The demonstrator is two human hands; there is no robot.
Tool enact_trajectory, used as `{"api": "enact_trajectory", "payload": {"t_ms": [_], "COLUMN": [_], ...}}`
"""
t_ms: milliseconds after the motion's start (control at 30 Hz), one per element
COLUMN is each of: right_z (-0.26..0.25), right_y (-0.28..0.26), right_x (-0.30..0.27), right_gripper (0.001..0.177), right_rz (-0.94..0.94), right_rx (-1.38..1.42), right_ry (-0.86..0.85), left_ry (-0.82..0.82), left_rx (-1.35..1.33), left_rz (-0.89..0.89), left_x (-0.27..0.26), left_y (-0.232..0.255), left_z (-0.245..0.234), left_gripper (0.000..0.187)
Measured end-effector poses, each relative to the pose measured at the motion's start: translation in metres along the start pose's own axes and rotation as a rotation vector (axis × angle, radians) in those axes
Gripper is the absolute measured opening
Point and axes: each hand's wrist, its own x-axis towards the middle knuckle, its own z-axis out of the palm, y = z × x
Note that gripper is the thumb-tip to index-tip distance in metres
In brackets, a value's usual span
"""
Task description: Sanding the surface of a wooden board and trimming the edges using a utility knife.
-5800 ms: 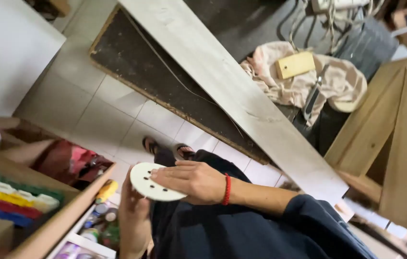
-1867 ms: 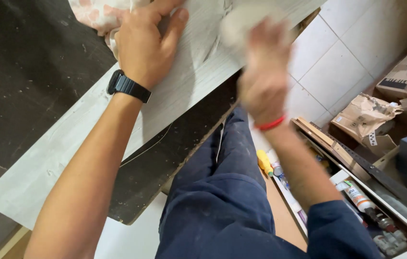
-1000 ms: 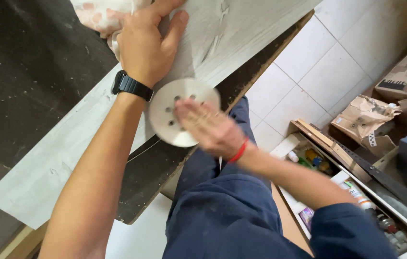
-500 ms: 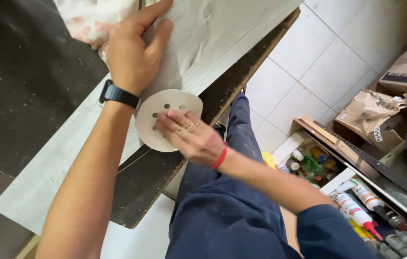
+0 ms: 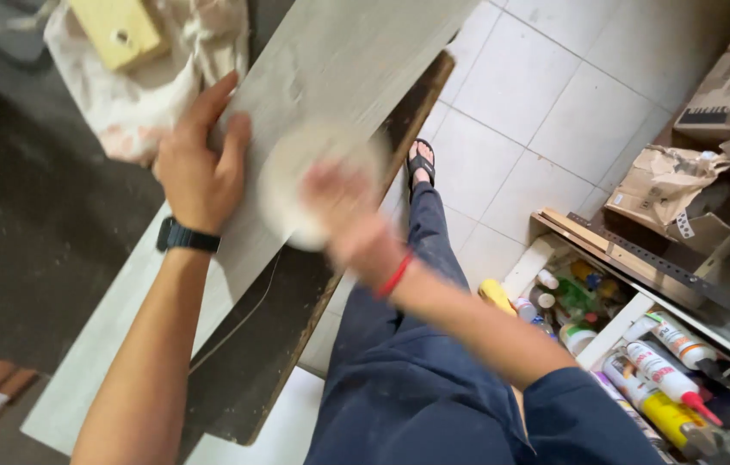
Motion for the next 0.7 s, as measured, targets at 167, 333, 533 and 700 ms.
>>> {"api": "enact_trajectory", "payload": {"t_ms": [167, 333, 533, 700], "right_z": [-0.030, -0.043, -0.056, -0.064], "right_y": [0.021, 0.185, 0.131, 0.114], "right_x": [0.001, 0.042, 0.049, 0.043], "right_gripper": [0.045, 0.055, 0.048, 0.048], "right_rz": [-0.128, 0.020, 0.032, -0.076], "right_rx": [0.229, 0.130, 0.736, 0.323], "right_ry": [0.732, 0.796, 1.045, 0.800], "left_ry": [-0.144, -0.205, -0.088, -0.133], "left_rx": [0.303, 0.339, 0.470, 0.482], "left_rz": [-0.139, -0.172, 0.057, 0.029], "left_x": [0.004, 0.006, 0.005, 0.004], "left_y": [-0.005, 0.010, 0.004, -0.002], "left_z": [0.014, 0.014, 0.022, 0.023], "left_gripper": [0.050, 0.065, 0.077, 0.082]}}
